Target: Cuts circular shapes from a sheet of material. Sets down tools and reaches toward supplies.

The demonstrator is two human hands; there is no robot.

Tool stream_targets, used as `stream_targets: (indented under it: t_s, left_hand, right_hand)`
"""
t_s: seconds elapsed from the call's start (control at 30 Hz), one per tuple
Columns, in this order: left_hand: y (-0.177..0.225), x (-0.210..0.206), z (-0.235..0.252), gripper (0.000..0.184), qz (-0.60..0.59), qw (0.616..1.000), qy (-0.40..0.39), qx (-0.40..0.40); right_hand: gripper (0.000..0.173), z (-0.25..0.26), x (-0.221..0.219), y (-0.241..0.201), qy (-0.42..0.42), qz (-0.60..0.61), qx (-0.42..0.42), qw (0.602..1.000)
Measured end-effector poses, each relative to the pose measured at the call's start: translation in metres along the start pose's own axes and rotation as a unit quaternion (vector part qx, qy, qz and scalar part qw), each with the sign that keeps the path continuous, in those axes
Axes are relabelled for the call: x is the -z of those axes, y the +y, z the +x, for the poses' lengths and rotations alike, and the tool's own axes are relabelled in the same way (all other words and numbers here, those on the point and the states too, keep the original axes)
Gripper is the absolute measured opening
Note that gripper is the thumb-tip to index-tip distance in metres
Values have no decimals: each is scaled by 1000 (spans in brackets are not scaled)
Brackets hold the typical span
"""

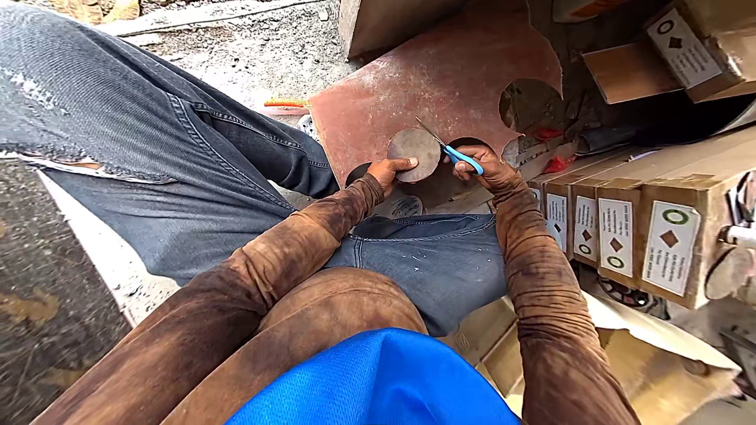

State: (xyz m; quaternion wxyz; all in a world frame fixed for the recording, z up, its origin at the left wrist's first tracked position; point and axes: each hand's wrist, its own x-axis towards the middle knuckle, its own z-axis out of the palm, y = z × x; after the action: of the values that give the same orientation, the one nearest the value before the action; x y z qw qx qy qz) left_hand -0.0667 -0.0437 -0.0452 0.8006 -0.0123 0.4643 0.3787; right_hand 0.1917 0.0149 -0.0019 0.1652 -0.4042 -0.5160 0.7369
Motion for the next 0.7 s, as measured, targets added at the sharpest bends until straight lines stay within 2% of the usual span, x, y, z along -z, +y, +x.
stream_targets:
  t_s: [0.1, 0.3, 0.37, 0.53, 0.63, 0.7]
  left_hand:
    - [0, 0, 1, 21, -3, 1000, -4, -2]
    - [4, -1, 1, 21, -26, 999, -7, -18]
    - [5, -1, 1, 20, -20, 999, -11, -22]
    - [3, -4, -1, 20, -17, 1000, -11, -18]
    - [7, -5, -2, 22, -13, 999, -18, -47]
    - [13, -5, -4, 25, -2, 997, -14, -74]
  right_hand:
    - [37, 5, 5, 4, 7, 19, -9, 1000]
    - [37, 17, 9, 1, 18, 50, -25, 998]
    - [35, 16, 8, -6, 34, 42, -36, 998]
    - [25, 8, 15, -9, 14, 29, -36, 999]
    - [32, 4, 9, -11, 13, 31, -39, 999]
    - [39, -2, -12, -21, 42, -37, -78, 995]
